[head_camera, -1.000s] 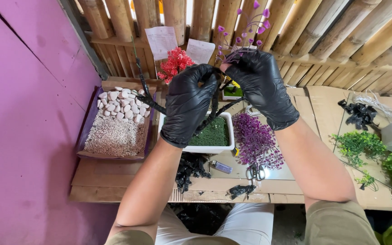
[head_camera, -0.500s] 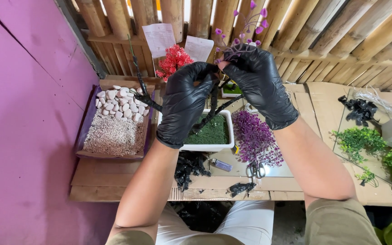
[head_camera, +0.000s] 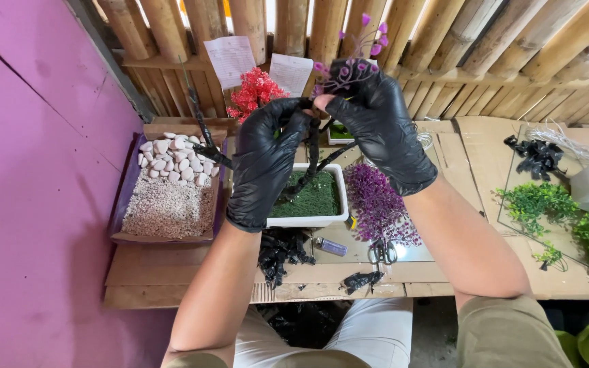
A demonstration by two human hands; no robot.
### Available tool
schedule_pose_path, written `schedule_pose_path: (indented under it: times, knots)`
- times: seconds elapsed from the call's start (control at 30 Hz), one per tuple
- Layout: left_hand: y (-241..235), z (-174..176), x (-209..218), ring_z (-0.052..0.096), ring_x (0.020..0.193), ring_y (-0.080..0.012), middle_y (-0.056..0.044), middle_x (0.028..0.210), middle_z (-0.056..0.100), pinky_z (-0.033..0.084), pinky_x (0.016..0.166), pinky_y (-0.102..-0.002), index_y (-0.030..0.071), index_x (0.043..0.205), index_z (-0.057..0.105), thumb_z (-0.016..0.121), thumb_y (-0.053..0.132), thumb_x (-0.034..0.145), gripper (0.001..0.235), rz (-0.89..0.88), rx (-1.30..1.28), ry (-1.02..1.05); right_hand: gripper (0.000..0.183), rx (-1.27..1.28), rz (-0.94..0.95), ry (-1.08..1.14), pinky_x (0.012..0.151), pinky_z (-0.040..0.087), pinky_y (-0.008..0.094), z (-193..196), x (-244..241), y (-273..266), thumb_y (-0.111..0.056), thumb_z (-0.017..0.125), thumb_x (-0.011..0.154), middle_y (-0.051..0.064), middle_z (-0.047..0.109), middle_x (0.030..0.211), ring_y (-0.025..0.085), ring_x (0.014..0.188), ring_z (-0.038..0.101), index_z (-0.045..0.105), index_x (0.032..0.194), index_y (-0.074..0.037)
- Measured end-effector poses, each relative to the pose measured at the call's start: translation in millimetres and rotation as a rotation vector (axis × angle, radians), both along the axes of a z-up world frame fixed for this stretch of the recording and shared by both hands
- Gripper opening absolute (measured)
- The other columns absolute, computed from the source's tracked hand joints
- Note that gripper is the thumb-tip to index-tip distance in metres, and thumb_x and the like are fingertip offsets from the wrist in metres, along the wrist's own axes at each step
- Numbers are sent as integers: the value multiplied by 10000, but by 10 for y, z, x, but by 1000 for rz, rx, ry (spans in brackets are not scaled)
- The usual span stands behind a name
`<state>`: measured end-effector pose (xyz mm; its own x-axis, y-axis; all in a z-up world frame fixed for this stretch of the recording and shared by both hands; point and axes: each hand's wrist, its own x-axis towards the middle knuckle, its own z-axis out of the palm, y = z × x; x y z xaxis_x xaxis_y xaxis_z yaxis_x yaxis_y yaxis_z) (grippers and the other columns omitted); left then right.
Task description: The person arranges artificial plants in a white rectangular planter. They wrap black tape around the branches of a black artificial tree, then use scissors to trim purple artificial flowers and insert them into the planter.
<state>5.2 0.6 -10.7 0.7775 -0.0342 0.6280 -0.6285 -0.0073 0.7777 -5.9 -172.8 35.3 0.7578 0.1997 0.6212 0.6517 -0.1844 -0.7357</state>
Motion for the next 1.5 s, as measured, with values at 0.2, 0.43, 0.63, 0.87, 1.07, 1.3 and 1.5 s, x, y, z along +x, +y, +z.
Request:
schedule_pose_path:
  times: [0.2,0.43,0.63,0.87,1.07,1.3,1.5]
  knots:
    - [39,-66,-206,702,1159,-244,-111,1206,721,557,1079,-365,73,1179,674,613,196,1051,188,66,-133,-148,670,146,-20,-188,1279,435,563,-578,37,-283,-291,657,1109,206,384,1637,384,1533,418,247,1630,-187]
    - [118,-752,-212,576,1330,-342,-157,1364,581,480,1204,-522,55,1319,570,433,502,1099,516,71,-375,-335,637,165,-537,-366,1264,371,515,-1650,51,-674,-225,518,1149,126,349,1685,307,1576,386,151,1668,-200]
    - [151,-368,-400,648,1052,-238,-103,1116,709,504,947,-324,109,1161,719,571,119,1009,212,424,-226,-184,623,120,-506,-126,1202,221,526,-1658,-136,-625,50,523,972,114,400,1477,300,1440,358,349,1545,-123]
    - [120,261,-49,710,1057,-320,-157,1149,724,600,932,-426,31,1224,615,617,165,1049,220,269,490,-463,398,-40,-333,-283,1227,400,529,-969,-34,-436,-250,474,1085,203,432,1346,370,1355,438,460,1416,-27]
    - [19,339,37,710,761,-200,-53,835,728,628,718,-358,61,922,701,646,54,983,82,80,394,-324,466,-337,-443,-349,1153,420,591,-1321,171,-652,-148,582,998,243,386,1409,451,1364,406,485,1446,-58]
    - [-62,366,-13,647,729,-175,-48,813,672,560,636,-358,46,960,695,634,54,1027,91,28,310,-275,432,-141,-485,-321,1224,402,527,-1439,-168,-644,-325,511,1097,194,355,1482,383,1446,384,476,1449,-78]
    - [-153,393,-39,643,760,-191,-45,846,637,586,702,-348,62,975,612,617,-55,1050,139,115,173,-383,504,57,-590,-7,1172,350,620,-1914,-354,-1239,-411,502,978,217,466,1357,409,1340,446,507,1345,-66]
